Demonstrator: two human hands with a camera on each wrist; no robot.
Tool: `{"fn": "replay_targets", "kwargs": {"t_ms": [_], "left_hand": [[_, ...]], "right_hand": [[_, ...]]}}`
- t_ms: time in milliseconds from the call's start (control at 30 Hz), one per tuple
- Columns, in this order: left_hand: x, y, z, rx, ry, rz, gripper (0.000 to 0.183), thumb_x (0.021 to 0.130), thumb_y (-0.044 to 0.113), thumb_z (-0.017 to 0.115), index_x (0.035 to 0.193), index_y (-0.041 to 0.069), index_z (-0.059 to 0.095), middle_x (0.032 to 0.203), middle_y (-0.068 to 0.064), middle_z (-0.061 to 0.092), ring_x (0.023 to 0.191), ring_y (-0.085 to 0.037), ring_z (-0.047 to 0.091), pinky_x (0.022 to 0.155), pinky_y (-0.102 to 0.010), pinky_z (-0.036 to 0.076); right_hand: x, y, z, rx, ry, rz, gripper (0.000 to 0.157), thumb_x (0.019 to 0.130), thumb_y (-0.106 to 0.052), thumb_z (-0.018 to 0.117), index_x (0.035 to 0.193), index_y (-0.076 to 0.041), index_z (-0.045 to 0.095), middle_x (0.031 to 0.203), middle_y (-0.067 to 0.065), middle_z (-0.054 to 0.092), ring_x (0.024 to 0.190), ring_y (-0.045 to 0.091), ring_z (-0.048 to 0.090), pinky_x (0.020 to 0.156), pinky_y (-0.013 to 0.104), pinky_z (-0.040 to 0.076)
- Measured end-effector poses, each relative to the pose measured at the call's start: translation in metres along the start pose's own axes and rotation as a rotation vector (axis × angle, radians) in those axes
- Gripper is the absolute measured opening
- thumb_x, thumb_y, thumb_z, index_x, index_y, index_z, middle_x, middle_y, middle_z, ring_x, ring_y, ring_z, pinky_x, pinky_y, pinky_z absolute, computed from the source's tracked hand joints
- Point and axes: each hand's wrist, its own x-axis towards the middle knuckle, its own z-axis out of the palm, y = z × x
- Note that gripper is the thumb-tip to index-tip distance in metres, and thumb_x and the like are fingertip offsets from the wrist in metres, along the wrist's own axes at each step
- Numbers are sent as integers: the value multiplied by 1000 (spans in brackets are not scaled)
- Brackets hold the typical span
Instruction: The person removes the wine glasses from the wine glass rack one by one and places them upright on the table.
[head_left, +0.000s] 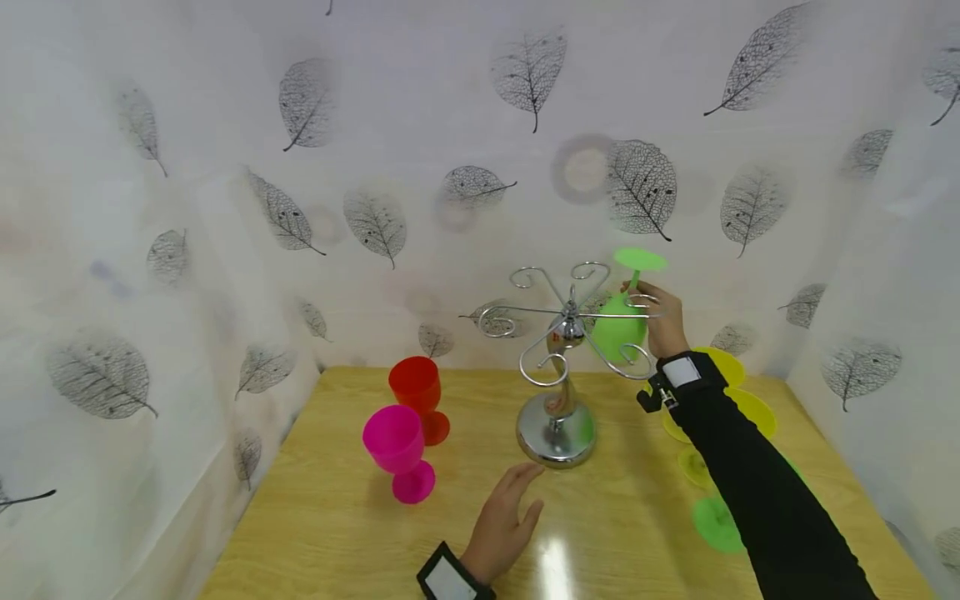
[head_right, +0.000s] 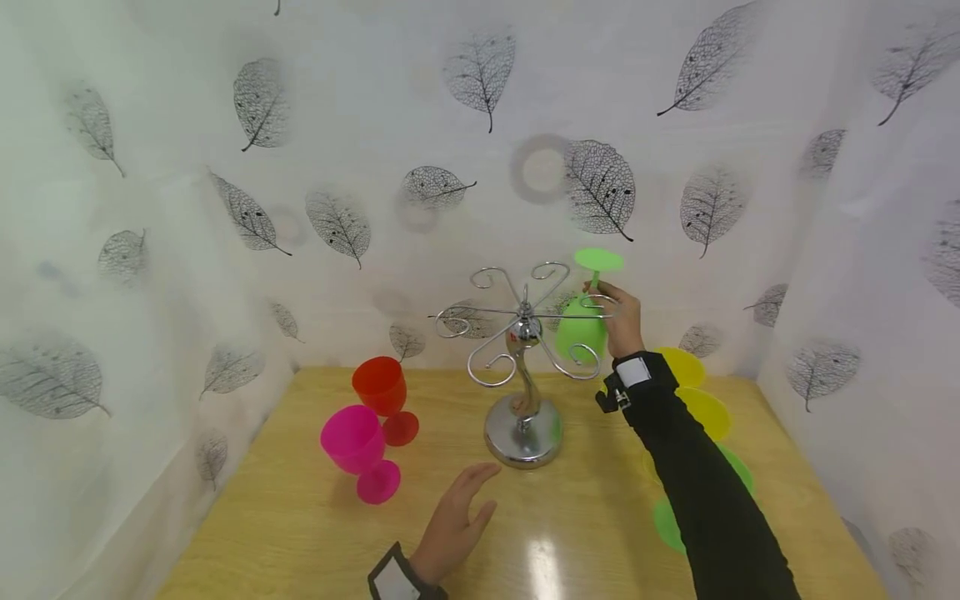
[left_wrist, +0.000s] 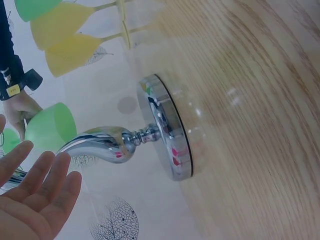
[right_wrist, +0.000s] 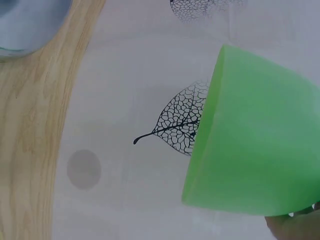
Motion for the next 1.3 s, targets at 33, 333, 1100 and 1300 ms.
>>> {"fn": "replay_targets", "kwargs": {"t_ms": [33, 333, 1100, 1300], "left_hand": [[1, 1, 0, -1, -5, -5, 43, 90, 10, 60, 132, 11, 51, 130, -7, 53, 118, -21, 55, 97, -38, 49], [11, 3, -6, 55, -8, 39, 47, 89, 10, 62, 134, 13, 49, 130, -6, 53, 117, -21, 56, 95, -38, 51], [73, 111, -63, 484, 150, 757, 58, 81, 21, 72, 133, 6, 50, 138, -11, 50, 131, -22, 46, 112, -31, 37], [91, 125, -59, 697, 66, 864, 47, 91, 19, 61, 135, 11, 50, 141, -6, 49, 134, -17, 43, 115, -30, 32]], "right_hand": [[-3, -1, -3, -24, 25, 34, 42, 94, -14, 55, 128, 11, 50, 93, -16, 65, 108, 5, 55, 93, 14, 45], [-43, -25, -23, -4, 165, 138, 45, 93, -24, 57, 130, 2, 53, 110, -8, 64, 127, 16, 46, 118, 38, 26], [-197, -26, -38, -38, -188, -93, 28, 95, -3, 49, 121, -3, 61, 109, -17, 67, 106, -1, 60, 89, 13, 49], [-209, -17, -19, -169, -304, -57, 30, 95, -5, 50, 116, -21, 63, 108, -25, 63, 98, -7, 59, 80, 14, 52]]}}
